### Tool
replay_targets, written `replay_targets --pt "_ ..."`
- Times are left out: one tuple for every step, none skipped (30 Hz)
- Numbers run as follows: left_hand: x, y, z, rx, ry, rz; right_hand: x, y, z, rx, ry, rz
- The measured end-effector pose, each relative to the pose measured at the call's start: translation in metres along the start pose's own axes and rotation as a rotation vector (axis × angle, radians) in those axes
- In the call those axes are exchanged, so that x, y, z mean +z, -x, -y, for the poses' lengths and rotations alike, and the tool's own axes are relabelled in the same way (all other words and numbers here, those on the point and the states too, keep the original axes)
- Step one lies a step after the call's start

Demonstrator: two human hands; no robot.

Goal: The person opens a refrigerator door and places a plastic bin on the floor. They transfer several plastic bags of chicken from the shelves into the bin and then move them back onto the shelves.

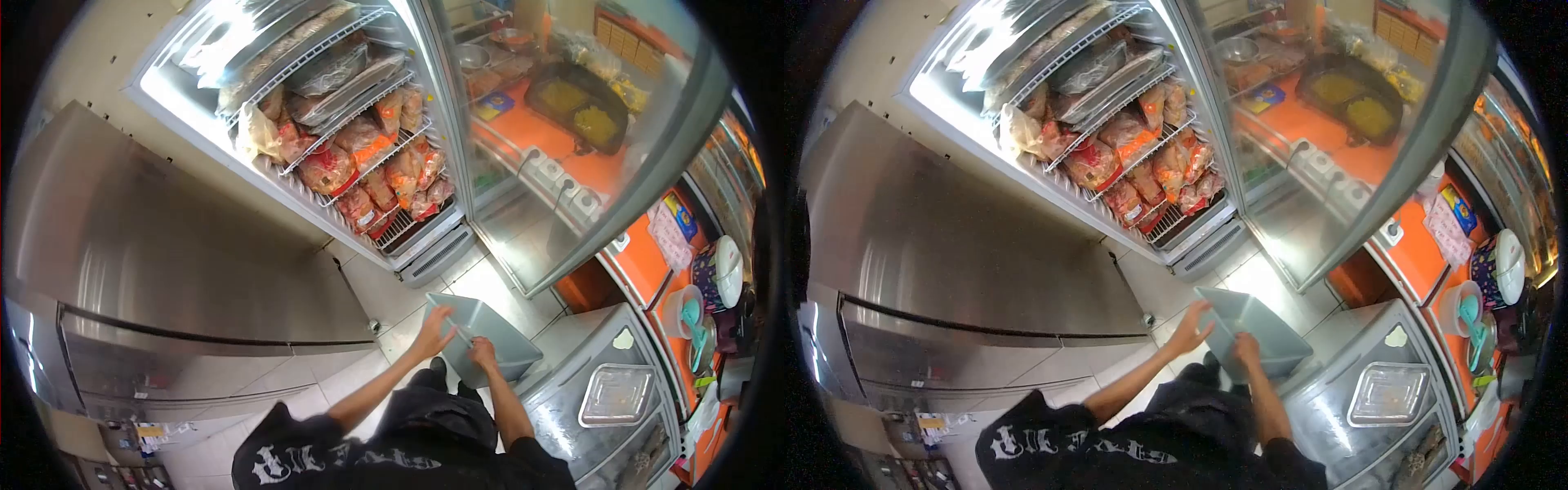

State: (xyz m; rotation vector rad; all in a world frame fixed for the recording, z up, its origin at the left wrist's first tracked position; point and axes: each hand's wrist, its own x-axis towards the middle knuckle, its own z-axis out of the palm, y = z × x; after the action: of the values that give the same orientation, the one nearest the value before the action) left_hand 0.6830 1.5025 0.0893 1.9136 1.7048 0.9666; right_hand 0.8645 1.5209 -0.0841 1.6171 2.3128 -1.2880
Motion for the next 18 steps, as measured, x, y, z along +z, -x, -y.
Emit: replay_targets --pt "-0.005 0.051 0.031 -0.242 0.075 0.038 0.011 -0.011 -0.011 0.013 0.013 -0.012" --pt "-0.009 0.104 0.059 -0.290 -0.042 0.055 0.016 -0.020 -0.017 0.056 -0.001 -0.015" --pt "-0.012 0.157 0.080 -0.424 -0.163 0.077 0.022 -0.031 -0.022 0.100 -0.016 -0.018" --pt "-0.005 0.220 0.113 -0.557 -0.265 0.118 0.037 -0.044 -0.038 0.142 -0.006 0.008" --pt "0.003 0.278 0.141 -0.629 -0.323 0.136 0.056 -0.063 -0.053 0.182 0.002 0.030" --pt "0.003 0.327 0.165 -0.761 -0.159 0.210 0.064 -0.086 -0.060 0.183 0.007 0.023" --pt "-0.003 0.337 0.148 -1.089 0.013 0.151 0.076 -0.094 -0.071 0.192 0.017 0.033" --pt "-0.003 0.350 0.142 -1.188 0.066 0.145 0.091 -0.096 -0.080 0.206 0.033 0.055" --pt "0.006 0.358 0.152 -1.378 0.179 0.206 0.106 -0.107 -0.086 0.253 0.019 0.076" --pt "0.018 0.368 0.157 -1.581 0.300 0.265 0.116 -0.116 -0.088 0.302 0.014 0.109" --pt "0.033 0.379 0.159 -1.783 0.431 0.317 0.122 -0.125 -0.085 0.319 0.017 0.123" --pt "0.063 0.426 0.188 -1.638 0.501 0.488 0.128 -0.135 -0.087 0.333 0.023 0.128" --pt "0.073 0.360 0.161 -1.906 0.346 0.296 0.158 -0.148 -0.105 0.301 0.041 0.044" --pt "0.080 0.334 0.161 -1.869 0.350 0.380 0.191 -0.160 -0.126 0.270 0.058 -0.047" --pt "0.090 0.331 0.165 -1.731 0.314 0.513 0.198 -0.170 -0.134 0.270 0.065 -0.005" --pt "0.101 0.323 0.165 -1.638 0.220 0.595 0.204 -0.183 -0.134 0.268 0.067 0.033" --pt "0.110 0.314 0.164 -1.582 0.074 0.657 0.214 -0.190 -0.131 0.256 0.066 0.003" --pt "0.116 0.306 0.158 -1.554 -0.098 0.705 0.224 -0.194 -0.125 0.247 0.065 -0.028"
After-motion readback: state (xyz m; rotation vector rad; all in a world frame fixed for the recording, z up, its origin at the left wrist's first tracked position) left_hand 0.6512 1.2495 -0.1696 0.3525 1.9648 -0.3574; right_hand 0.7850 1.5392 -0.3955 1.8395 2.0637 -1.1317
